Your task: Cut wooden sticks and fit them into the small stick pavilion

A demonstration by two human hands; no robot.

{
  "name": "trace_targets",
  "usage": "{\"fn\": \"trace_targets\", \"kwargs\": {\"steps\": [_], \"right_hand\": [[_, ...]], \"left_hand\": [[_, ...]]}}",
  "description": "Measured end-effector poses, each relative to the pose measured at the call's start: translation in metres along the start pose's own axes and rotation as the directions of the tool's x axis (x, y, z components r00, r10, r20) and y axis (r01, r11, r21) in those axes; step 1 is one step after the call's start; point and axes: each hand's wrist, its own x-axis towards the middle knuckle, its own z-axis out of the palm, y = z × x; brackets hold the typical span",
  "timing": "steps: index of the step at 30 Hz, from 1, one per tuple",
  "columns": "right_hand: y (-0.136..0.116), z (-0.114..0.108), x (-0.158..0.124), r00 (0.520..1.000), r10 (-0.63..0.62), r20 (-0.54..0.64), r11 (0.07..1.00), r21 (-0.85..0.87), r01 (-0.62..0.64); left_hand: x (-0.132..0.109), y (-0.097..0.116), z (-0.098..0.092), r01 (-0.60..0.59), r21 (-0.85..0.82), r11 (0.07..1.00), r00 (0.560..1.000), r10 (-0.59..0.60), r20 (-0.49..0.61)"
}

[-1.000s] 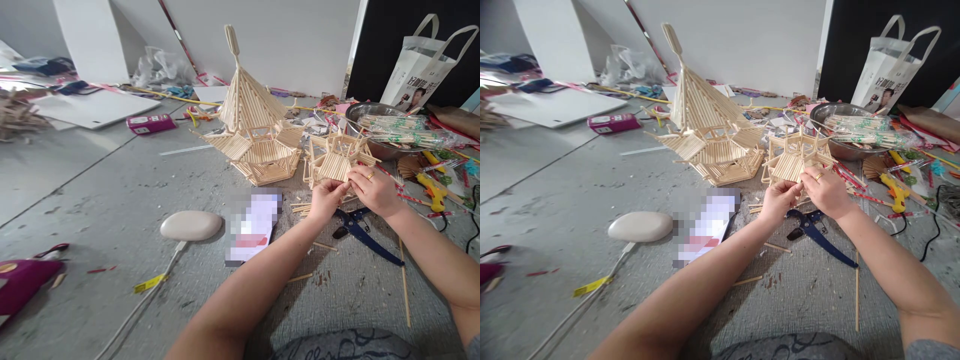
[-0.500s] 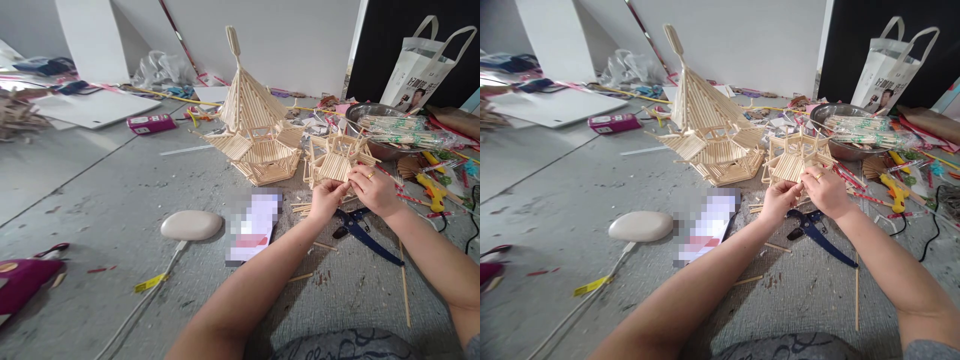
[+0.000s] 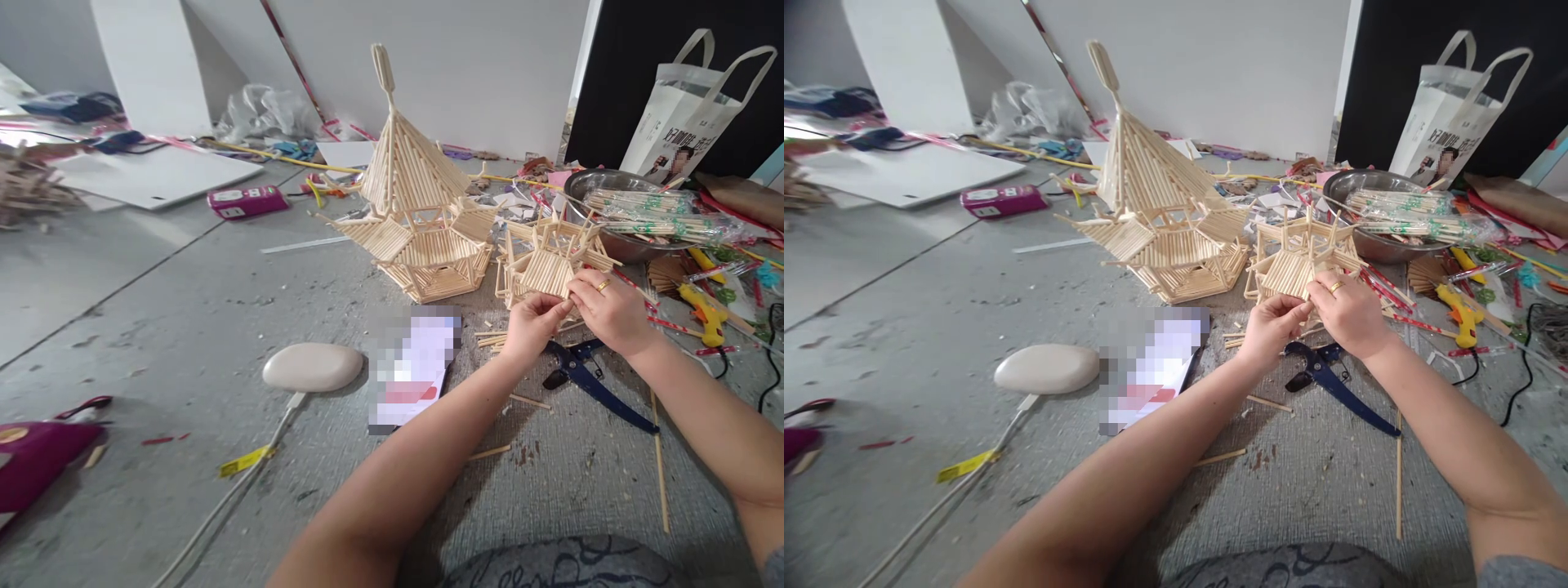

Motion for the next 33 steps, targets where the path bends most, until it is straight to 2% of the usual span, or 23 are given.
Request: {"fn": "trace_targets", "kwargs": {"steps": [7,13,17,22,33], "right_hand": [[0.004,0.003,-0.001,1.0,-0.015,-0.022,0.999,0.029,0.016],[0.009,0.002,-0.008,0.981,-0.138,-0.137,0.986,0.08,0.149],[0.005,-0.007,-0.019,0.982,-0.134,-0.132,0.969,0.192,0.157],[-0.004,-0.017,-0.034,0.987,-0.068,-0.148,0.973,0.211,0.098],[-0.02,-0.025,-0.046,0.985,0.029,-0.168,0.926,0.376,0.037]], "left_hand": [[-0.004,0.003,-0.002,0.054,-0.063,0.997,0.998,-0.052,0.038],[-0.013,0.01,-0.004,0.129,-0.114,0.985,0.991,-0.124,0.054],[-0.024,0.019,-0.004,0.178,-0.106,0.978,0.978,-0.164,0.13],[-0.033,0.025,-0.002,0.255,-0.075,0.964,0.946,-0.232,0.224],[-0.038,0.028,0.003,0.377,-0.167,0.911,0.902,-0.32,0.29]]}}
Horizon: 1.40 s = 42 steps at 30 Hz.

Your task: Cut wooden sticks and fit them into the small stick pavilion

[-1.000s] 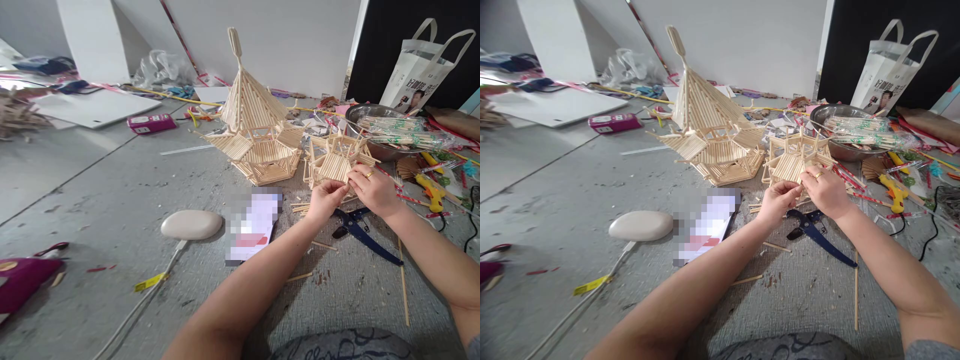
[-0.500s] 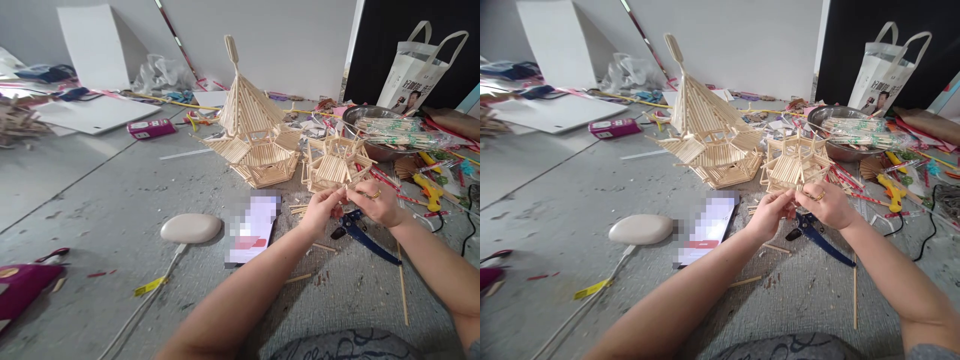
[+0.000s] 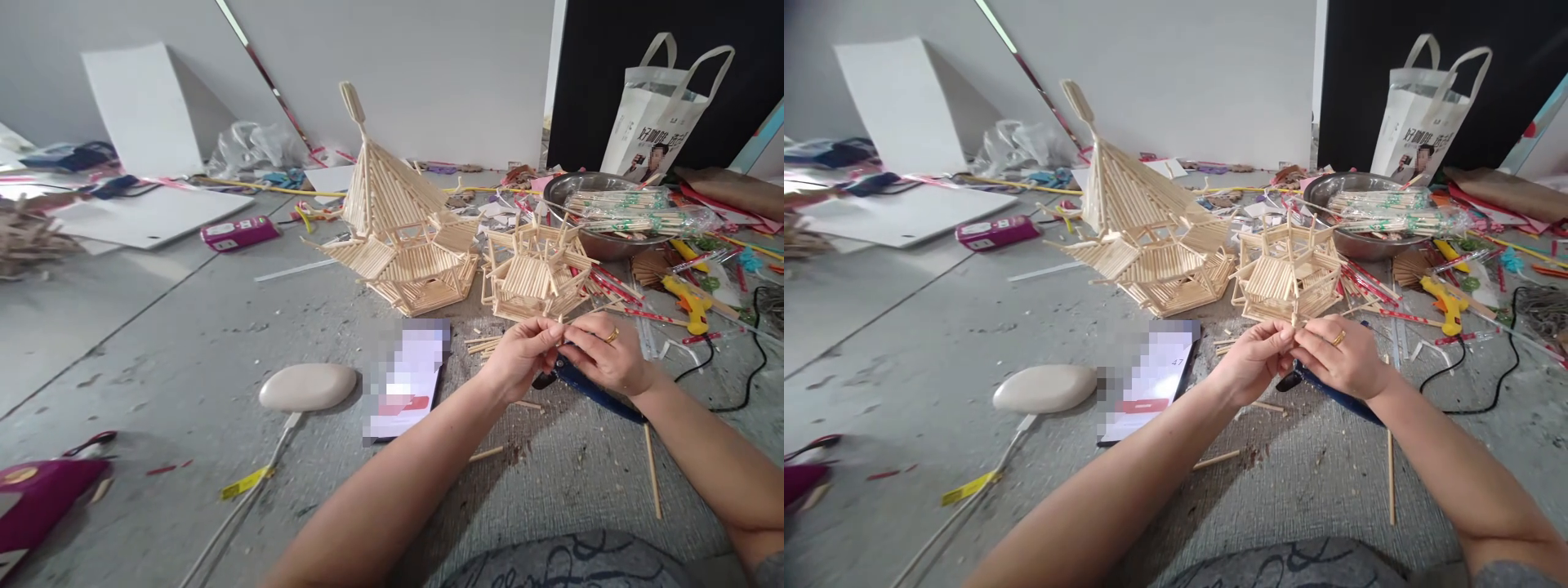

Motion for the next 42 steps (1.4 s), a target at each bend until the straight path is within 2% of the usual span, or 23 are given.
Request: {"fn": "trace_targets", "kwargs": {"steps": [7,10,13,15,17,18,20,22,23,24,25,27,28,29,30,31,33,36,42], "right_hand": [[-0.011,-0.007,0.004,0.998,0.054,-0.033,0.998,0.009,-0.054],[-0.014,-0.01,0.008,0.992,0.11,-0.057,0.992,0.064,-0.106],[-0.015,-0.013,0.011,0.975,0.215,-0.057,0.964,0.175,-0.202],[-0.014,-0.013,0.012,0.96,0.278,-0.042,0.934,0.244,-0.26],[-0.013,-0.014,0.012,0.947,0.321,-0.013,0.904,0.302,-0.302],[-0.011,-0.014,0.013,0.942,0.334,0.005,0.89,0.326,-0.318],[-0.009,-0.019,0.013,0.933,0.353,0.071,0.871,0.338,-0.356],[-0.006,-0.026,0.015,0.899,0.378,0.221,0.87,0.247,-0.426],[-0.006,-0.031,0.015,0.856,0.397,0.331,0.873,0.15,-0.464],[-0.006,-0.035,0.016,0.785,0.419,0.456,0.875,0.029,-0.484],[-0.007,-0.038,0.017,0.687,0.438,0.58,0.874,-0.097,-0.476],[-0.011,-0.038,0.02,0.435,0.453,0.778,0.873,-0.288,-0.394],[-0.013,-0.035,0.021,0.314,0.453,0.835,0.873,-0.342,-0.348],[-0.016,-0.031,0.021,0.214,0.454,0.865,0.871,-0.379,-0.314],[-0.019,-0.027,0.022,0.148,0.461,0.875,0.865,-0.406,-0.295],[-0.022,-0.022,0.022,0.115,0.468,0.876,0.86,-0.422,-0.286],[-0.025,-0.016,0.021,0.107,0.48,0.871,0.854,-0.435,-0.285],[-0.025,-0.017,0.017,0.137,0.473,0.87,0.861,-0.424,-0.281],[-0.013,-0.036,0.012,0.317,0.382,0.868,0.903,-0.279,-0.326]], "left_hand": [[-0.003,-0.002,0.003,-0.016,-0.035,0.999,1.0,0.016,-0.001],[-0.004,-0.003,0.005,-0.041,-0.016,0.999,0.999,0.041,-0.001],[-0.005,-0.001,0.007,-0.113,0.055,0.992,0.994,0.113,0.006],[-0.007,0.003,0.008,-0.192,0.166,0.967,0.981,0.191,0.023],[-0.01,0.009,0.008,-0.281,0.349,0.894,0.959,0.276,0.063],[-0.012,0.012,0.007,-0.321,0.459,0.828,0.945,0.314,0.094],[-0.015,0.019,0.005,-0.388,0.656,0.648,0.91,0.384,0.159],[-0.017,0.025,0.0,-0.418,0.767,0.486,0.878,0.433,0.204],[-0.017,0.027,-0.002,-0.42,0.797,0.434,0.865,0.458,0.206],[-0.016,0.029,-0.005,-0.41,0.816,0.408,0.858,0.477,0.193],[-0.015,0.03,-0.008,-0.394,0.825,0.404,0.853,0.496,0.165],[-0.012,0.03,-0.013,-0.355,0.824,0.442,0.855,0.509,0.095],[-0.01,0.029,-0.015,-0.34,0.812,0.474,0.86,0.507,0.064],[-0.008,0.028,-0.017,-0.328,0.798,0.506,0.865,0.501,0.038],[-0.006,0.027,-0.018,-0.321,0.781,0.536,0.869,0.494,0.018],[-0.005,0.025,-0.018,-0.318,0.764,0.562,0.873,0.487,0.005],[-0.003,0.023,-0.019,-0.32,0.733,0.6,0.875,0.483,-0.014],[-0.002,0.02,-0.019,-0.339,0.69,0.639,0.87,0.493,-0.029],[-0.003,0.02,-0.019,-0.421,0.601,0.68,0.832,0.553,-0.042]]}}
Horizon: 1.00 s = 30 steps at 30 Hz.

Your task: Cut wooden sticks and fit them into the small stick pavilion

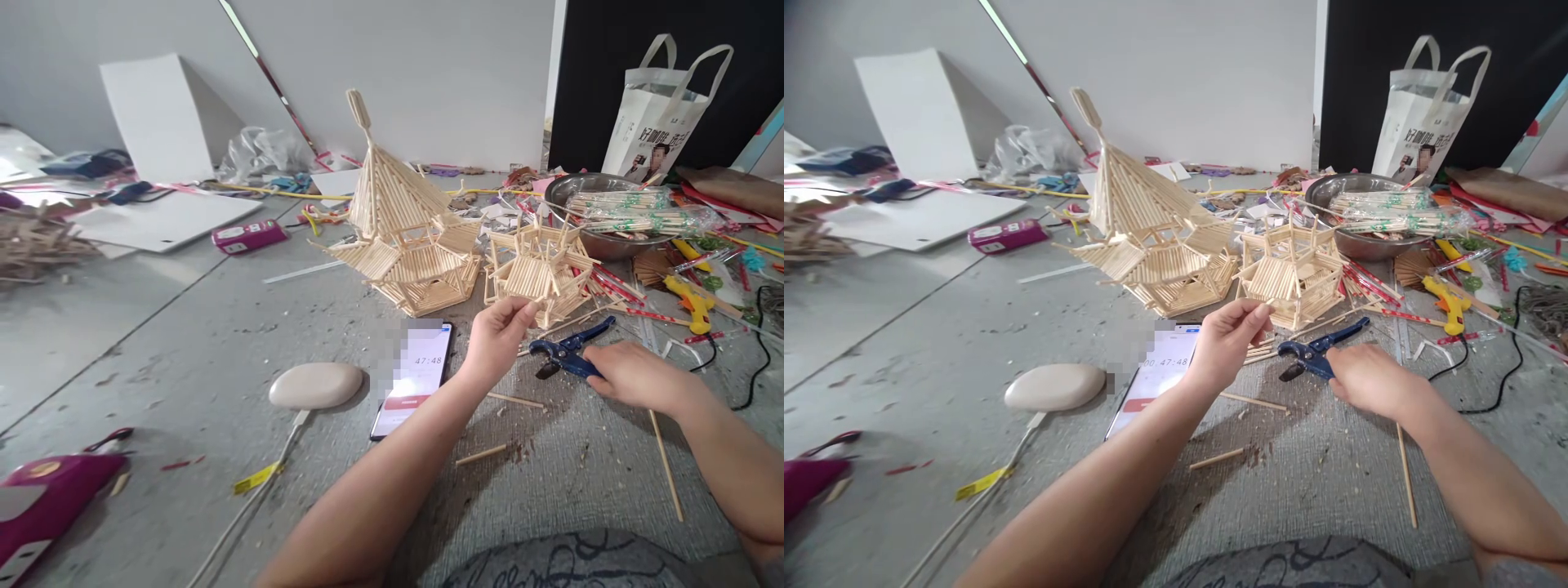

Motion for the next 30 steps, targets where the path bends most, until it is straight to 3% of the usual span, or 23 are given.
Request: {"fn": "trace_targets", "kwargs": {"steps": [4,7,13,16,19,23,27,30], "right_hand": [[0.02,-0.014,-0.013,0.991,-0.016,-0.134,0.981,0.19,0.042],[0.037,-0.027,-0.026,0.988,-0.005,-0.153,0.914,0.4,0.066],[0.053,-0.032,-0.031,0.945,0.036,-0.325,0.6,0.764,0.239],[0.044,-0.025,-0.02,0.931,0.054,-0.361,0.451,0.841,0.3],[0.026,-0.016,-0.006,0.915,0.11,-0.389,0.3,0.89,0.343],[-0.001,0.0,0.01,0.914,0.196,-0.354,0.068,0.935,0.348],[-0.016,0.012,0.018,0.946,0.013,-0.323,-0.132,0.937,0.322],[-0.019,0.013,0.016,0.939,-0.092,-0.332,-0.142,0.938,0.317]], "left_hand": [[-0.001,0.003,0.0,-0.111,-0.064,0.992,0.985,0.101,-0.139],[-0.002,0.0,0.003,-0.162,-0.107,0.981,0.966,0.135,-0.221],[-0.012,-0.01,0.019,-0.145,-0.023,0.989,0.972,0.138,-0.191],[-0.022,-0.01,0.028,-0.046,-0.069,0.997,0.995,0.04,-0.089],[-0.03,-0.007,0.035,0.18,-0.228,0.957,0.984,-0.173,0.049],[-0.033,-0.007,0.041,0.258,-0.312,0.915,0.961,-0.277,-0.018],[-0.031,-0.015,0.042,0.262,-0.303,0.916,0.956,-0.29,-0.048],[-0.03,-0.02,0.04,0.216,-0.255,0.942,0.966,-0.244,-0.082]]}}
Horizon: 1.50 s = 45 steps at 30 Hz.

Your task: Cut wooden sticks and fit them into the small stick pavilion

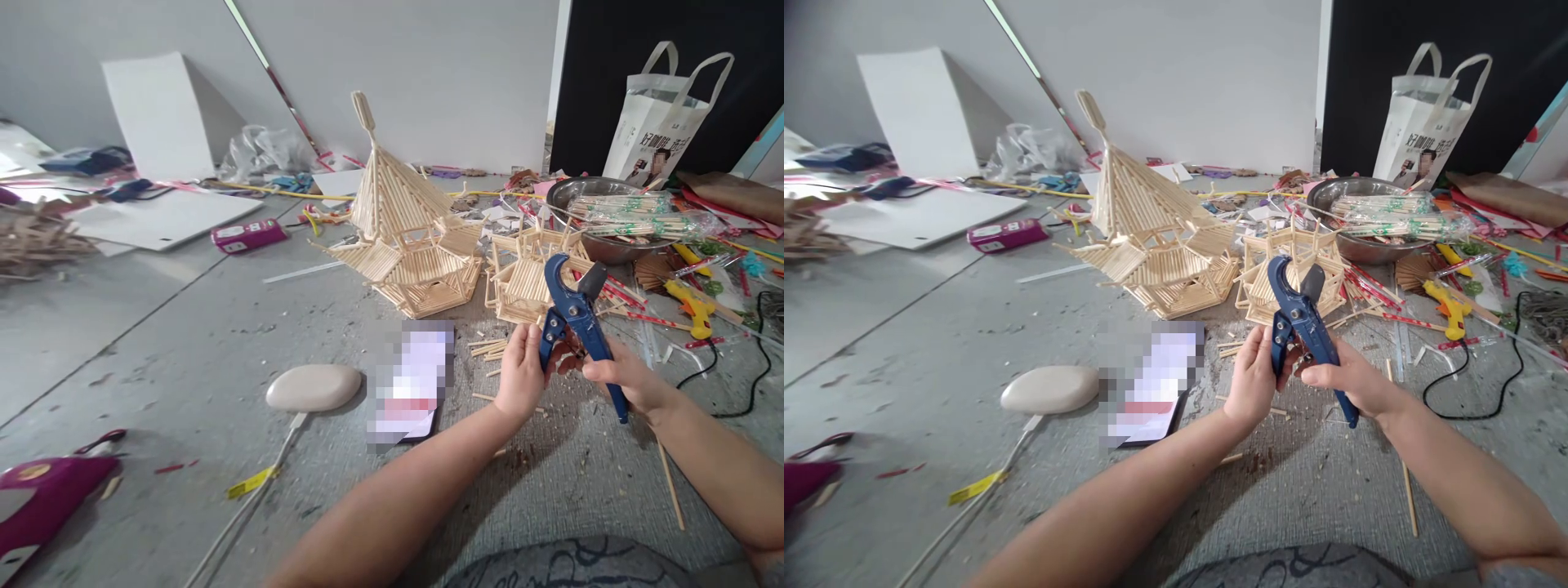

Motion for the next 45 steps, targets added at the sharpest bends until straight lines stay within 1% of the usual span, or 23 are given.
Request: {"fn": "trace_targets", "kwargs": {"steps": [5,8,12,15,19,21,24,27,29,30,32,33,34,36,38,41,45], "right_hand": [[-0.007,0.001,-0.007,1.0,0.022,-0.008,0.997,-0.077,-0.023],[-0.008,0.003,-0.009,0.999,0.044,-0.017,0.994,-0.097,-0.045],[-0.007,0.004,-0.009,0.996,0.044,-0.074,0.995,-0.084,-0.05],[-0.007,0.003,-0.01,0.997,0.046,-0.057,0.997,-0.062,-0.049],[-0.01,0.007,-0.01,0.997,0.049,-0.064,0.995,-0.082,-0.054],[-0.012,0.01,-0.009,0.996,0.044,-0.076,0.994,-0.095,-0.051],[-0.012,0.009,-0.007,0.986,0.071,-0.15,0.984,-0.151,-0.094],[-0.013,0.001,-0.007,0.966,0.025,-0.258,0.956,-0.276,-0.098],[-0.015,-0.006,-0.008,0.951,-0.056,-0.305,0.897,-0.434,-0.086],[-0.015,-0.009,-0.008,0.941,-0.104,-0.321,0.841,-0.534,-0.09],[-0.015,-0.013,-0.007,0.921,-0.215,-0.325,0.675,-0.731,-0.1],[-0.015,-0.013,-0.006,0.914,-0.267,-0.305,0.584,-0.806,-0.098],[-0.014,-0.013,-0.005,0.91,-0.307,-0.279,0.504,-0.858,-0.093],[-0.012,-0.012,-0.002,0.91,-0.347,-0.226,0.391,-0.917,-0.079],[-0.01,-0.011,-0.001,0.917,-0.345,-0.198,0.321,-0.943,-0.083],[-0.008,-0.009,0.0,0.926,-0.329,-0.184,0.25,-0.963,-0.102],[-0.008,-0.009,-0.001,0.934,-0.318,-0.162,0.222,-0.971,-0.093]], "left_hand": [[0.001,0.003,-0.004,-0.128,0.071,0.989,0.991,0.131,-0.033],[0.0,0.004,-0.004,-0.168,0.09,0.982,0.985,0.171,-0.031],[-0.003,0.005,-0.002,-0.133,0.055,0.99,0.991,0.132,0.01],[-0.007,0.007,0.0,-0.117,0.013,0.993,0.993,0.117,0.019],[-0.01,0.011,0.001,-0.085,-0.023,0.996,0.995,0.086,0.041],[-0.007,0.013,0.0,-0.108,-0.011,0.994,0.993,0.109,0.044],[0.001,0.014,-0.006,-0.209,0.041,0.977,0.978,0.208,0.022],[0.009,0.016,-0.014,-0.276,0.145,0.95,0.961,0.278,0.01],[0.013,0.018,-0.018,-0.318,0.204,0.926,0.947,0.319,0.027],[0.013,0.019,-0.019,-0.341,0.227,0.913,0.939,0.341,0.04],[0.014,0.021,-0.02,-0.381,0.258,0.888,0.924,0.378,0.062],[0.014,0.021,-0.02,-0.395,0.267,0.879,0.918,0.391,0.071],[0.014,0.022,-0.02,-0.405,0.27,0.874,0.913,0.399,0.08],[0.013,0.021,-0.02,-0.418,0.259,0.871,0.908,0.406,0.101],[0.014,0.019,-0.02,-0.426,0.234,0.874,0.905,0.409,0.119],[0.014,0.016,-0.021,-0.423,0.199,0.884,0.906,0.404,0.13],[0.014,0.015,-0.021,-0.414,0.21,0.886,0.909,0.391,0.143]]}}
